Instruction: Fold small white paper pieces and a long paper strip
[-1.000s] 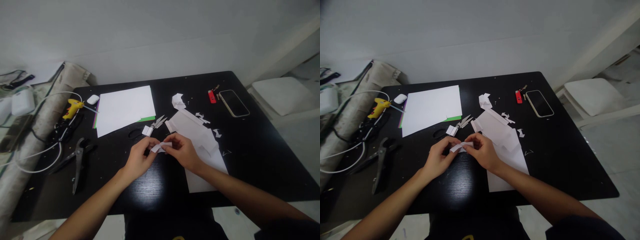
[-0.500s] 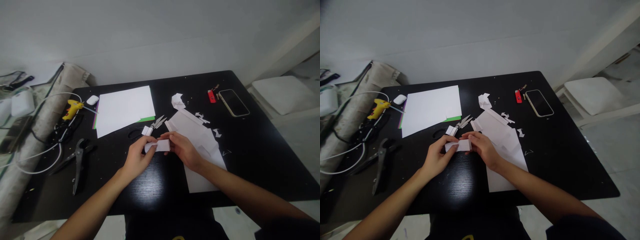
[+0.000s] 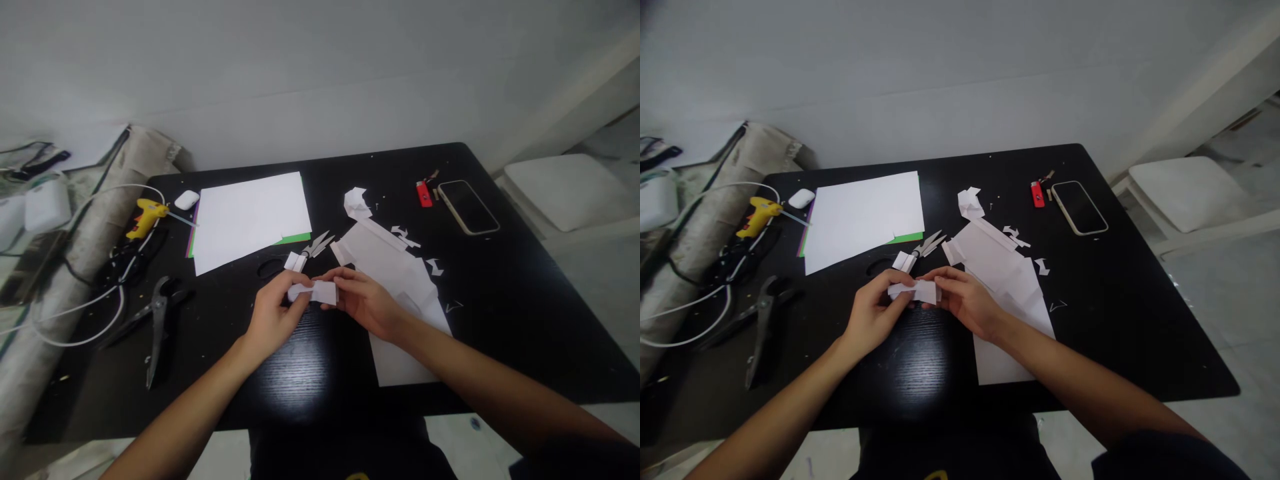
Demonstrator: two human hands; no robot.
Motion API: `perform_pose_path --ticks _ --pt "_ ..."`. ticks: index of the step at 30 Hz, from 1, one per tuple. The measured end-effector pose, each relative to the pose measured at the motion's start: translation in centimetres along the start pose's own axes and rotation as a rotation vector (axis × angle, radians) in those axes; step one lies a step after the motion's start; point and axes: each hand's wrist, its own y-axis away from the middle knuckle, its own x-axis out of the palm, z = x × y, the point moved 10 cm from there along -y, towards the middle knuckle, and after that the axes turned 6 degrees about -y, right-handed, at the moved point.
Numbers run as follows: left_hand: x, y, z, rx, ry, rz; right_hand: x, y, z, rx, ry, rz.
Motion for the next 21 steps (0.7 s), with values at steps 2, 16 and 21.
perform_pose_path --ticks 2,16,21 --pt "-0.1 0.0 -0.2 0.017 0.016 -0.003 0.1 0.0 0.1 -0.004 0.033 0.002" --pt "-1.9 -0.4 -0.9 0.076 -0.037 -0.131 -1.2 -0.3 1.2 -0.121 0.032 -0.073" --pt "-2.4 -0.5 -0.6 0.061 -0.051 -0.162 -2.5 0.0 2.1 -0.234 0.215 -0.189"
